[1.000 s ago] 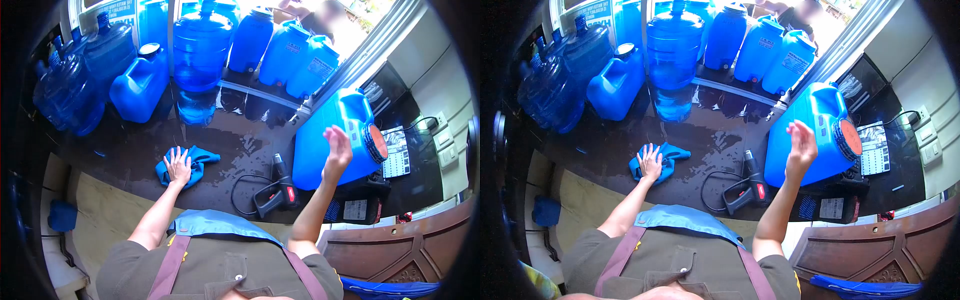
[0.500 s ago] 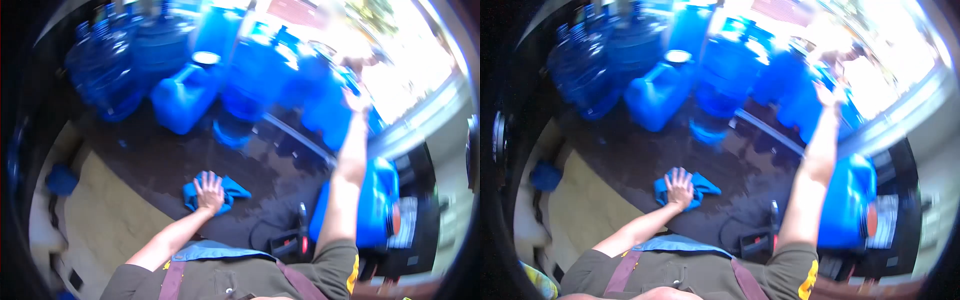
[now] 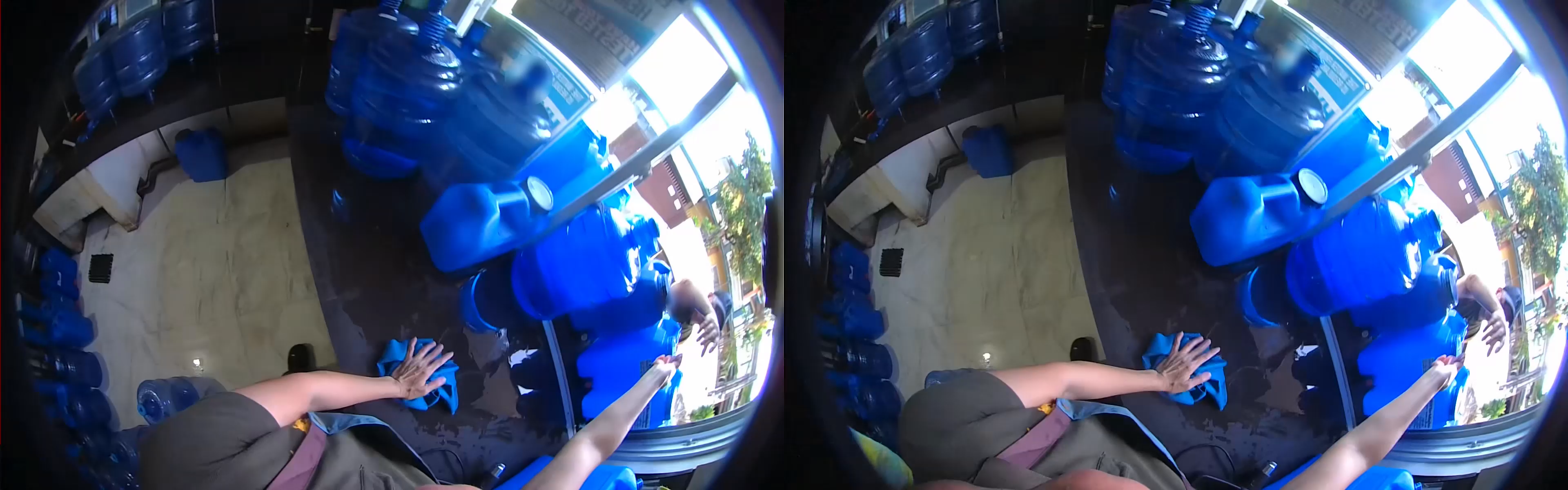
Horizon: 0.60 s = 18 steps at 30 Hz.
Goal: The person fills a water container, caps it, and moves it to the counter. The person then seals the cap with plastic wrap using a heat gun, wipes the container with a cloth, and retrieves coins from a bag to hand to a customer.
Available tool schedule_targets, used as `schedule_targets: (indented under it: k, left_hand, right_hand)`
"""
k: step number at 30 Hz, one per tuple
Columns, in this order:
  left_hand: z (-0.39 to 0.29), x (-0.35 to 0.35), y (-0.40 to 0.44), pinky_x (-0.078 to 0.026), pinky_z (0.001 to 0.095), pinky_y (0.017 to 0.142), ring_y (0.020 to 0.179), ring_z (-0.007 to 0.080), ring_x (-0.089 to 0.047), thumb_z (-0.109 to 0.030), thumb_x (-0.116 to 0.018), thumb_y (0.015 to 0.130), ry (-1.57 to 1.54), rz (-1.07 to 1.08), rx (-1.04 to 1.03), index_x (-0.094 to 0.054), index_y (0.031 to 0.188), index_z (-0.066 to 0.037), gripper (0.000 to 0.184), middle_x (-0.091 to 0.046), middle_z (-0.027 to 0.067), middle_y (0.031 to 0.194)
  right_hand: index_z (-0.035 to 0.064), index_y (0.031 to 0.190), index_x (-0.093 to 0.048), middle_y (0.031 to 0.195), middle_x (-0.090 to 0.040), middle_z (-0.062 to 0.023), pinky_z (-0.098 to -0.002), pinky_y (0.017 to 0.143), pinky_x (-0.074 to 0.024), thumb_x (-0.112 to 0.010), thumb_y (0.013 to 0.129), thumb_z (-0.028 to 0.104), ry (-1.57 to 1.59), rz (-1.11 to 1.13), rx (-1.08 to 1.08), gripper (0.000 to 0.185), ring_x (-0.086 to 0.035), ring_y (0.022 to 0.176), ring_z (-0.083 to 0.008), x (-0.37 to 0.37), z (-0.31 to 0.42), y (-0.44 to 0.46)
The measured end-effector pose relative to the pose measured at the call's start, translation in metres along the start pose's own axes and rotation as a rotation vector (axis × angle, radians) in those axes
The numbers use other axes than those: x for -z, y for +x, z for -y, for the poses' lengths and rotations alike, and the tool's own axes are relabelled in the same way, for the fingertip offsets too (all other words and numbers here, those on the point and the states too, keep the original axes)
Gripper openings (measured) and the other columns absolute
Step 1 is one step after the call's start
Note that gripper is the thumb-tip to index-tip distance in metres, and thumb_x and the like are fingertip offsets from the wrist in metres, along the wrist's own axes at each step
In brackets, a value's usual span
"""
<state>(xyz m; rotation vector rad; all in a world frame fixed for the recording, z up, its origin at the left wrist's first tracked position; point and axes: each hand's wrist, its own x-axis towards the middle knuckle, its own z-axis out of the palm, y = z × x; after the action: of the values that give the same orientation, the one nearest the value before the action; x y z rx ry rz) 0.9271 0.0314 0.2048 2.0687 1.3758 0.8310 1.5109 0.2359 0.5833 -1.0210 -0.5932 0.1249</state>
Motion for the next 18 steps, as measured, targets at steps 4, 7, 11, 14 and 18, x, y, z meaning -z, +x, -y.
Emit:
schedule_targets:
  k: [4,7,11,14,18]
  left_hand:
    - [0.022,0.069,0.011,-0.002,0.0632,0.110,0.142,0.0347,-0.022,-0.041,-0.054,0.092,-0.640,-0.042,0.086,-0.036,0.142,-0.008,0.063,-0.041,0.0141,0.145]
    - [0.055,0.183,0.004,-0.021,0.0459,0.114,0.134,0.0278,-0.039,-0.036,-0.060,0.090,-0.876,-0.084,0.096,-0.046,0.136,-0.006,0.056,-0.053,0.0143,0.133]
    - [0.115,0.299,-0.022,-0.029,0.0398,0.110,0.135,0.0253,-0.035,-0.036,-0.066,0.088,-0.583,-0.138,-0.162,-0.031,0.145,-0.008,0.072,-0.042,0.0150,0.142]
    - [0.180,0.348,-0.044,-0.046,0.0307,0.086,0.097,0.0153,-0.057,-0.030,-0.062,0.092,-0.960,-0.336,0.171,-0.047,0.130,-0.005,0.048,-0.058,0.0100,0.112]
    - [0.281,0.424,-0.042,-0.050,0.0235,0.062,0.070,0.0103,-0.060,-0.024,-0.053,0.097,-1.052,-0.889,0.376,-0.060,0.111,-0.004,0.025,-0.065,0.0057,0.089]
  right_hand:
    - [0.0019,0.126,-0.055,0.113,-0.062,-0.0048,-0.0222,0.068,-0.0450,-0.045,0.099,0.033,-0.038,0.063,0.179,0.042,-0.054,0.092,-0.0092,-0.016,-0.018,-0.183]
    - [-0.0006,0.107,-0.058,0.092,-0.062,-0.0064,-0.0283,0.073,-0.0457,-0.055,0.094,0.035,-0.186,0.689,0.407,0.038,-0.054,0.078,-0.0149,-0.085,-0.014,-0.453]
    - [0.0006,0.118,-0.057,0.102,-0.063,-0.0099,-0.0329,0.086,-0.0503,-0.059,0.091,0.017,0.083,1.105,-0.884,0.031,-0.061,0.095,-0.0177,-0.152,-0.028,-0.754]
    - [0.0020,0.128,-0.049,0.104,-0.062,-0.0084,-0.0323,0.084,-0.0493,-0.050,0.098,0.016,0.403,1.233,-1.458,0.033,-0.061,0.093,-0.0159,-0.228,-0.027,-0.852]
    - [0.0061,0.138,-0.040,0.111,-0.061,-0.0121,-0.0299,0.074,-0.0511,-0.054,0.097,0.017,0.158,1.755,-1.222,0.045,-0.063,0.084,-0.0161,-0.339,0.001,-0.899]
